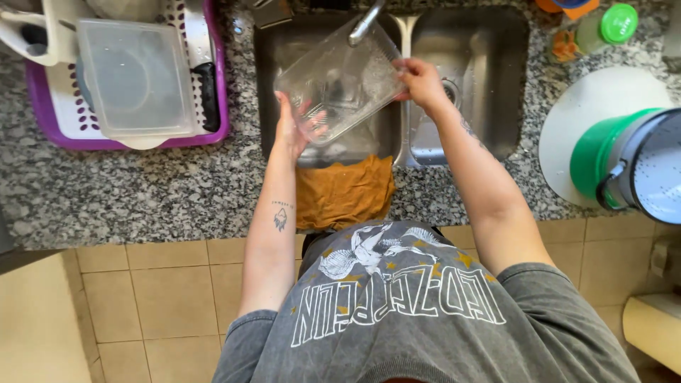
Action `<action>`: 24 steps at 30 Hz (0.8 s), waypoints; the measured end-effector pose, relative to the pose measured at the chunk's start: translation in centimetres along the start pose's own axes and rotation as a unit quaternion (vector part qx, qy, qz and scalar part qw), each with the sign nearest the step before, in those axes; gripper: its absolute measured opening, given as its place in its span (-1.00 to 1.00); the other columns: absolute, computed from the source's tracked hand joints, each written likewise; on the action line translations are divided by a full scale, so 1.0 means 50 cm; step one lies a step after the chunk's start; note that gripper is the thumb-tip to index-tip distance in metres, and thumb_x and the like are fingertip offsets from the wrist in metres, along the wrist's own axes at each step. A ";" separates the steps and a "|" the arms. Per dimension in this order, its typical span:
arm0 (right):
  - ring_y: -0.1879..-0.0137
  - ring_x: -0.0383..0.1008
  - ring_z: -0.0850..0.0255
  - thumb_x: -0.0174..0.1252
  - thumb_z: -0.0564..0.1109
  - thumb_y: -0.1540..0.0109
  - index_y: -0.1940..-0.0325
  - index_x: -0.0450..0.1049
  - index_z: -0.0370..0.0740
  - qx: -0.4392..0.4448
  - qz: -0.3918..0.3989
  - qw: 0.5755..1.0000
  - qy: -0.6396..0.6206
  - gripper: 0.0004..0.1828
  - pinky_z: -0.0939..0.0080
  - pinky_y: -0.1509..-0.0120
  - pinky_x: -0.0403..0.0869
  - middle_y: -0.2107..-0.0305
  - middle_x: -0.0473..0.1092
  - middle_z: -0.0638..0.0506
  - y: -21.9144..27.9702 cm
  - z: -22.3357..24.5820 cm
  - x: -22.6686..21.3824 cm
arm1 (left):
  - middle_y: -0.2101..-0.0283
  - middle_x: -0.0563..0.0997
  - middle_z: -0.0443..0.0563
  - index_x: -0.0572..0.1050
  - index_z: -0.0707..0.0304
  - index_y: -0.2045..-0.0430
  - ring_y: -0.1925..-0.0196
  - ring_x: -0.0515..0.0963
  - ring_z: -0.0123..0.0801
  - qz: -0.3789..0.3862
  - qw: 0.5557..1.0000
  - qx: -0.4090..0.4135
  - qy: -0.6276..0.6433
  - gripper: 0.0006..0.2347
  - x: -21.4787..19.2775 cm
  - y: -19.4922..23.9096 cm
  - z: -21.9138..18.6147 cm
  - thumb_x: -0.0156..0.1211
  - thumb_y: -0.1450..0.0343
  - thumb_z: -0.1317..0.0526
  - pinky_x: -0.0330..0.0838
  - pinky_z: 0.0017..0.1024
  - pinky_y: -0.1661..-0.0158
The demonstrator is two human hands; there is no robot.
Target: The person washes various kitchen items in a double-basin sink using a sponge and running water. They scrub and rinse a grey bowl, a metal lid, a clear plastic container, a clear plastic lid, a blue bowl, and an orange bowl, placing each item into a drying rack after cleaning.
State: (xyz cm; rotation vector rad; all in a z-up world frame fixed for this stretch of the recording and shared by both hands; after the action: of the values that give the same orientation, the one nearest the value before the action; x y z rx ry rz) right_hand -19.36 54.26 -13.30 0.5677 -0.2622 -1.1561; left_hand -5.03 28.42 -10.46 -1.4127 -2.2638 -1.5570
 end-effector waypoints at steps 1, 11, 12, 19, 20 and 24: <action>0.52 0.32 0.34 -0.02 -0.22 -0.19 -0.04 0.41 -0.08 -0.047 -0.051 0.998 0.010 -0.67 0.32 0.42 0.62 0.34 0.37 0.03 0.012 0.003 -0.016 | -0.28 0.15 0.02 -0.20 -0.29 -0.27 -0.06 0.47 0.01 -0.030 0.998 -0.039 -0.041 -0.10 0.012 0.007 0.016 -0.23 0.03 -0.40 0.36 0.14 0.15; 0.30 0.52 0.27 -0.18 -0.43 -0.21 -0.15 0.22 -0.01 -0.114 -0.156 0.977 -0.091 -0.50 0.38 0.20 0.58 -0.08 0.29 -0.13 0.121 -0.030 -0.068 | 0.47 0.47 -0.07 0.28 0.02 0.53 0.66 0.30 -0.50 -0.043 0.981 0.122 -0.143 -0.68 -0.048 -0.279 0.214 -0.22 -0.07 0.56 -0.04 -0.58 0.81; 0.30 0.52 0.27 -0.18 -0.43 -0.21 -0.15 0.22 -0.01 -0.117 -0.154 0.977 -0.091 -0.50 0.38 0.20 0.58 -0.08 0.29 -0.13 0.120 -0.032 -0.062 | 0.47 0.47 -0.07 0.28 0.02 0.53 0.66 0.30 -0.50 -0.043 0.981 0.125 -0.142 -0.68 -0.053 -0.294 0.199 -0.22 -0.07 0.56 -0.04 -0.58 0.81; 0.03 0.41 0.33 -0.08 -0.38 -0.16 -0.17 0.28 0.04 -0.093 -0.143 0.975 -0.143 -0.46 0.38 0.17 0.52 0.06 0.40 -0.03 0.057 -0.102 0.010 | -0.18 0.36 -0.01 0.33 0.00 -0.09 -0.19 0.36 -0.33 -0.043 0.890 0.296 -0.345 -0.41 -0.027 -0.102 0.009 -0.13 -0.15 0.53 0.39 -0.58 0.16; 0.15 0.44 0.35 -0.13 -0.45 -0.12 -0.15 0.31 -0.05 -0.105 -0.164 0.970 -0.143 -0.43 0.47 0.31 0.49 0.12 0.42 -0.05 0.039 -0.118 0.016 | -0.12 0.42 -0.01 0.33 0.05 -0.10 -0.12 0.41 -0.36 -0.028 0.862 0.334 -0.381 -0.44 -0.029 -0.083 -0.004 -0.09 -0.15 0.47 0.27 -0.58 -0.03; 0.58 0.31 0.34 -0.14 -0.49 -0.08 -0.13 0.28 -0.12 -0.114 -0.142 0.965 -0.189 -0.42 0.43 0.54 0.36 0.31 0.42 -0.03 -0.013 -0.149 0.065 | 0.11 0.49 0.02 0.29 -0.22 -0.09 0.58 0.32 -0.53 -0.117 0.822 0.298 -0.472 -0.46 0.025 0.055 -0.079 -0.07 -0.20 0.37 0.27 -0.52 0.52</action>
State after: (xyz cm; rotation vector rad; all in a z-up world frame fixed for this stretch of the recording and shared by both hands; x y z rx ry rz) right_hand -15.04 53.23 -20.12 0.1786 -0.3769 -1.5515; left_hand -5.53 26.41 -5.93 -1.9525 -3.0727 0.0634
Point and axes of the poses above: each hand's wrist, its own y-axis away from the middle knuckle, its own x-axis out of the palm, z = x × y, the point moved 2 cm from there along -y, towards the middle knuckle
